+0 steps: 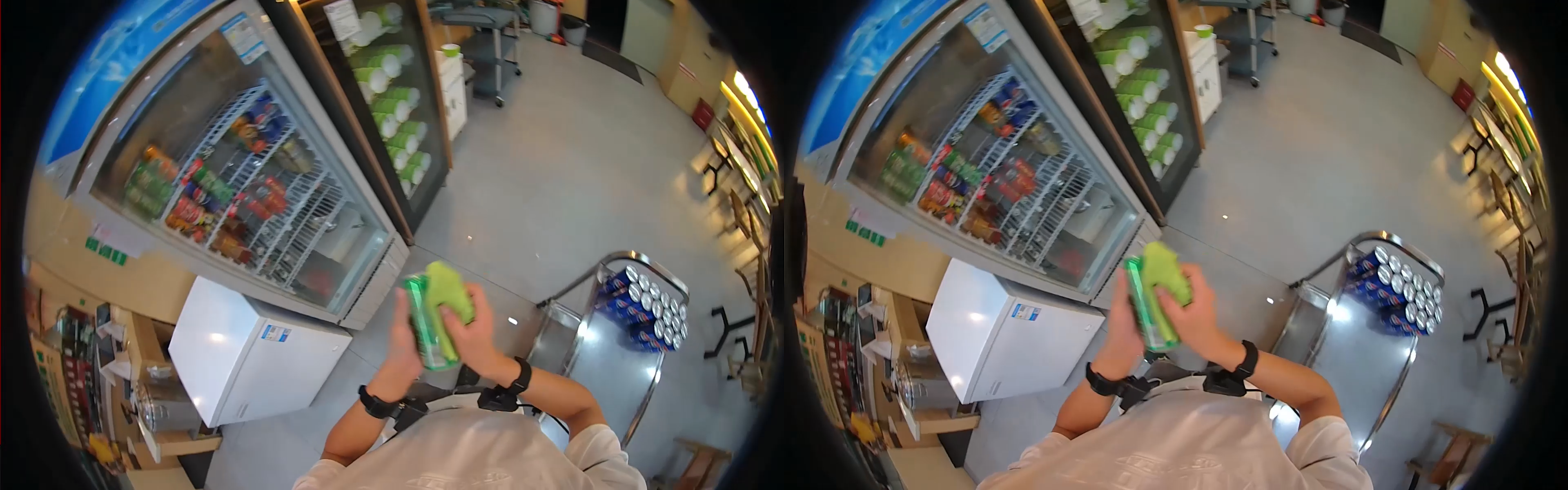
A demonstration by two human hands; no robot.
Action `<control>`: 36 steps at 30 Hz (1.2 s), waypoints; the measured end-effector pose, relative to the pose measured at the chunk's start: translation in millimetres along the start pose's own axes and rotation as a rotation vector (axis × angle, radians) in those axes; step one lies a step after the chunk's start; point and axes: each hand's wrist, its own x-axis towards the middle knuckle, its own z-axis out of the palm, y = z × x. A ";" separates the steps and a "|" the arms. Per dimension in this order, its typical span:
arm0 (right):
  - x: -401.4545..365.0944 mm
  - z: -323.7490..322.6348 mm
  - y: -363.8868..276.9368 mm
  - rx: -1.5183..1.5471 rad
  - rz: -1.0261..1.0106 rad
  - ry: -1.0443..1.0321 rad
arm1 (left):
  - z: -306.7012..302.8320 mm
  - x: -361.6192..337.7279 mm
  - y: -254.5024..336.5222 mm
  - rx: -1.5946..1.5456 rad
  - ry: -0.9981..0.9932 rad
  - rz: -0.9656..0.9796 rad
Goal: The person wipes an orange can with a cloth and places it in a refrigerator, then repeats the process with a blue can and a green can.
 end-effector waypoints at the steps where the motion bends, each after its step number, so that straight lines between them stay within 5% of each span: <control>1: -18.6 -16.7 12.8 -0.141 -0.140 -0.108 | -12.6 9.2 -3.7 0.005 -0.172 -0.049; 2: -26.0 -20.7 16.6 -0.110 -0.211 -0.164 | -32.7 21.0 4.5 -0.006 -0.334 -0.073; 5: -32.2 -40.0 7.5 -0.283 -0.290 -0.302 | -13.6 10.3 0.1 0.127 -0.250 -0.032; 7: -22.5 -41.3 4.6 -0.266 -0.225 -0.100 | 4.9 1.6 -20.3 0.092 -0.318 -0.145; 9: 2.5 -43.0 -5.5 -0.137 -0.108 0.126 | 24.7 -7.7 -30.8 0.179 -0.146 0.021; 13: 2.8 -43.3 -1.1 0.217 0.067 0.256 | 37.9 -6.5 -32.3 0.156 -0.155 0.016; 16: -32.0 -47.2 4.2 -0.018 -0.101 0.158 | 11.2 20.7 -15.5 0.178 -0.305 0.006; 18: -47.2 -56.3 8.4 -0.043 -0.143 -0.159 | 5.2 26.1 -12.2 0.184 -0.433 -0.080; 20: -46.6 -59.1 9.9 -0.081 -0.164 -0.190 | 14.8 18.4 -18.8 0.210 -0.182 0.029; 23: -25.1 -58.0 13.6 -0.121 -0.244 0.035 | 29.4 -3.4 -39.8 0.206 -0.169 -0.039; 25: -3.4 -59.1 15.8 -0.089 -0.245 0.417 | 31.2 -10.9 -47.5 0.231 -0.260 -0.065; 26: 2.3 -61.3 14.5 -0.073 -0.246 0.409 | 27.2 -7.9 -51.3 0.235 -0.248 -0.052; 28: 5.1 -62.5 11.6 0.161 0.091 0.420 | 23.9 -7.3 -54.9 0.288 -0.378 -0.090; 30: -8.0 -69.7 3.2 0.152 0.104 0.314 | 48.9 -11.5 -55.4 0.229 -0.256 -0.075; 32: -32.2 -74.1 11.8 -0.177 -0.125 0.145 | 42.0 -6.0 -42.6 0.155 -0.148 -0.054; 34: -52.9 -79.6 13.3 -0.198 -0.234 -0.032 | 19.0 11.2 -34.5 0.176 -0.313 -0.140; 36: -51.2 -80.5 15.4 -0.235 -0.341 -0.196 | 21.8 6.5 -32.5 0.209 -0.278 -0.043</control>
